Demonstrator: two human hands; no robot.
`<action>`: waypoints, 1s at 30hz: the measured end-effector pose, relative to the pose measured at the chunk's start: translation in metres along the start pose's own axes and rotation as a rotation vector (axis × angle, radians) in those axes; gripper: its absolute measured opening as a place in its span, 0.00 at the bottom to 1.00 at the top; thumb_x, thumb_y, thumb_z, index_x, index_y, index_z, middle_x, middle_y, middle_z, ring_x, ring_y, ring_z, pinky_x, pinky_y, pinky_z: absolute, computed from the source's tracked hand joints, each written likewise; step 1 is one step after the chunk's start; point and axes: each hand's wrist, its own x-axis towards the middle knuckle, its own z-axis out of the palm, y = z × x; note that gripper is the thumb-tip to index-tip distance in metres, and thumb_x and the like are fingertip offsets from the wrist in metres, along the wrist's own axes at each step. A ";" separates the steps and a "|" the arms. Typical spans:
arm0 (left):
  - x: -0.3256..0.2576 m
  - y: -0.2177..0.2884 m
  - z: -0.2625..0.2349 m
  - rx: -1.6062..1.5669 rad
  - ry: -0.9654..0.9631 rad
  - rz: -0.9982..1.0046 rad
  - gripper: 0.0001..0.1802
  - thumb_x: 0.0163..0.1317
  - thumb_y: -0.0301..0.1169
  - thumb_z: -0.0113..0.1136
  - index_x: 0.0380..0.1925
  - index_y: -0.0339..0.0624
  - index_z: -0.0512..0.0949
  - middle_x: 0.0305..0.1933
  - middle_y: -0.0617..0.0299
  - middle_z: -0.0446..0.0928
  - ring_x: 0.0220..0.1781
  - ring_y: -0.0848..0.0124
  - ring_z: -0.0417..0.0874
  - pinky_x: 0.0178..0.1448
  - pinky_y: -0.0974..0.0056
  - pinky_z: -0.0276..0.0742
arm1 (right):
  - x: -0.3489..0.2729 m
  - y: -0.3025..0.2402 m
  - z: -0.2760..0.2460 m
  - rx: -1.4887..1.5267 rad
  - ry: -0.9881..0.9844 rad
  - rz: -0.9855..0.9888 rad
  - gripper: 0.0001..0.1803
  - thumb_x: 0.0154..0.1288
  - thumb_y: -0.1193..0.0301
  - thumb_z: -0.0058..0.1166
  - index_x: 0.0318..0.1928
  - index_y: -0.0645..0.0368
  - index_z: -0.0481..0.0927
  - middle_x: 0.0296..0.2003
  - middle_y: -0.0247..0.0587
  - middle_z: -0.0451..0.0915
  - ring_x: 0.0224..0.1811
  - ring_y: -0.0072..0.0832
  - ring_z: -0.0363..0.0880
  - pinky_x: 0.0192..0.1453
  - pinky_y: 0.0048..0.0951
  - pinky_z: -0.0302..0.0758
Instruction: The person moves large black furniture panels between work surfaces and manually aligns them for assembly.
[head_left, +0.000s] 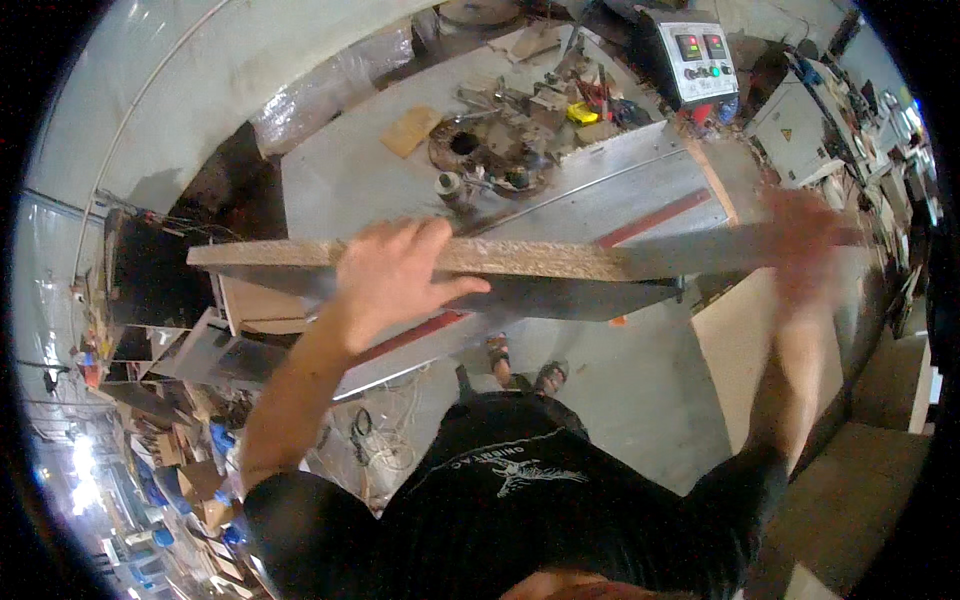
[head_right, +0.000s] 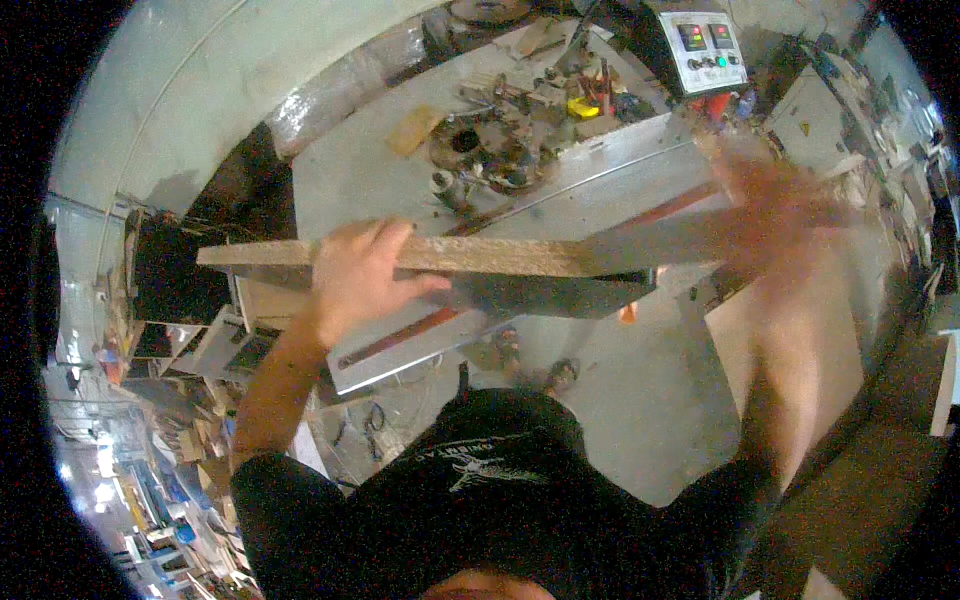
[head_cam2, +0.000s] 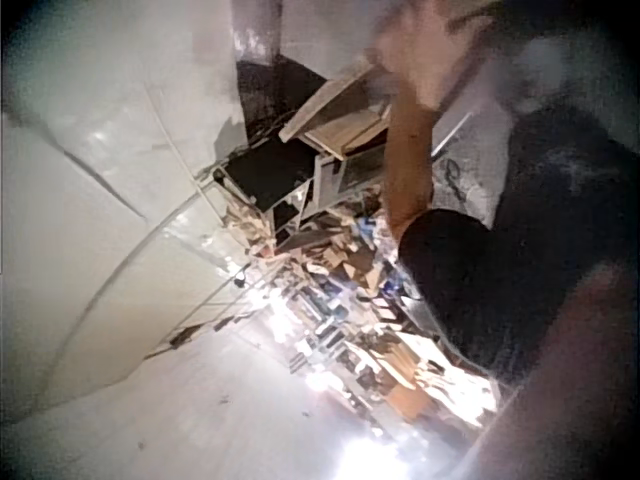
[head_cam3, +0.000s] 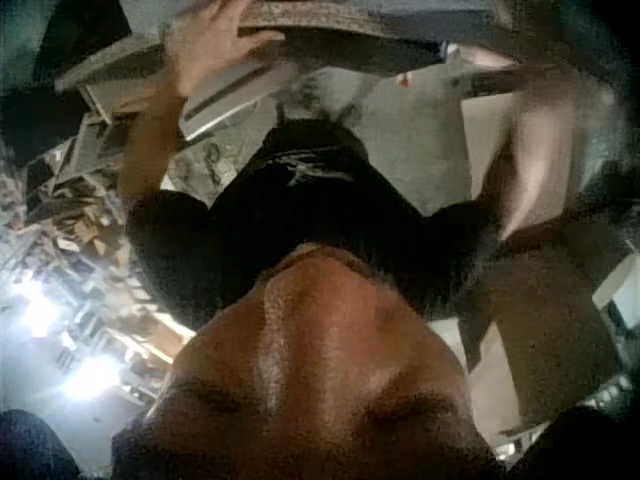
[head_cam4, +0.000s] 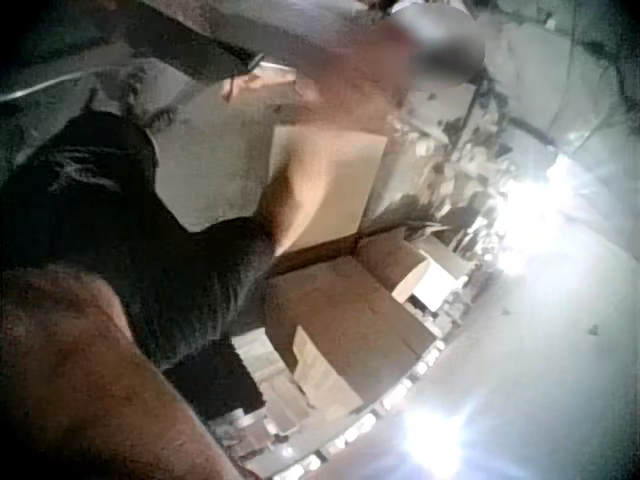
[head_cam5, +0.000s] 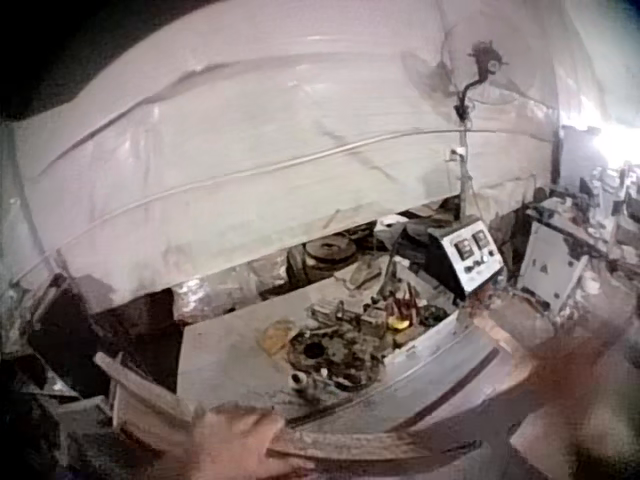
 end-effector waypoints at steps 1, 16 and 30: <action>0.002 0.003 0.005 -0.004 -0.005 -0.011 0.36 0.49 0.69 0.65 0.34 0.44 0.77 0.30 0.56 0.81 0.33 0.52 0.85 0.38 0.51 0.81 | -0.045 0.011 -0.026 0.060 0.202 0.097 0.13 0.69 0.59 0.54 0.33 0.53 0.75 0.29 0.36 0.73 0.33 0.31 0.70 0.46 0.39 0.74; 0.045 0.053 -0.009 -0.040 -0.240 -0.019 0.32 0.55 0.52 0.71 0.50 0.39 0.76 0.43 0.44 0.81 0.47 0.44 0.82 0.51 0.48 0.77 | -0.167 0.130 0.044 0.570 0.814 0.189 0.61 0.54 0.25 0.49 0.74 0.61 0.59 0.72 0.53 0.60 0.78 0.44 0.50 0.80 0.45 0.45; 0.075 0.136 0.011 -0.104 -0.217 0.212 0.33 0.54 0.60 0.68 0.41 0.41 0.74 0.34 0.48 0.81 0.37 0.47 0.84 0.39 0.48 0.80 | -0.039 0.024 0.027 1.393 1.056 0.204 0.30 0.74 0.44 0.36 0.18 0.47 0.53 0.15 0.25 0.49 0.16 0.22 0.45 0.22 0.29 0.46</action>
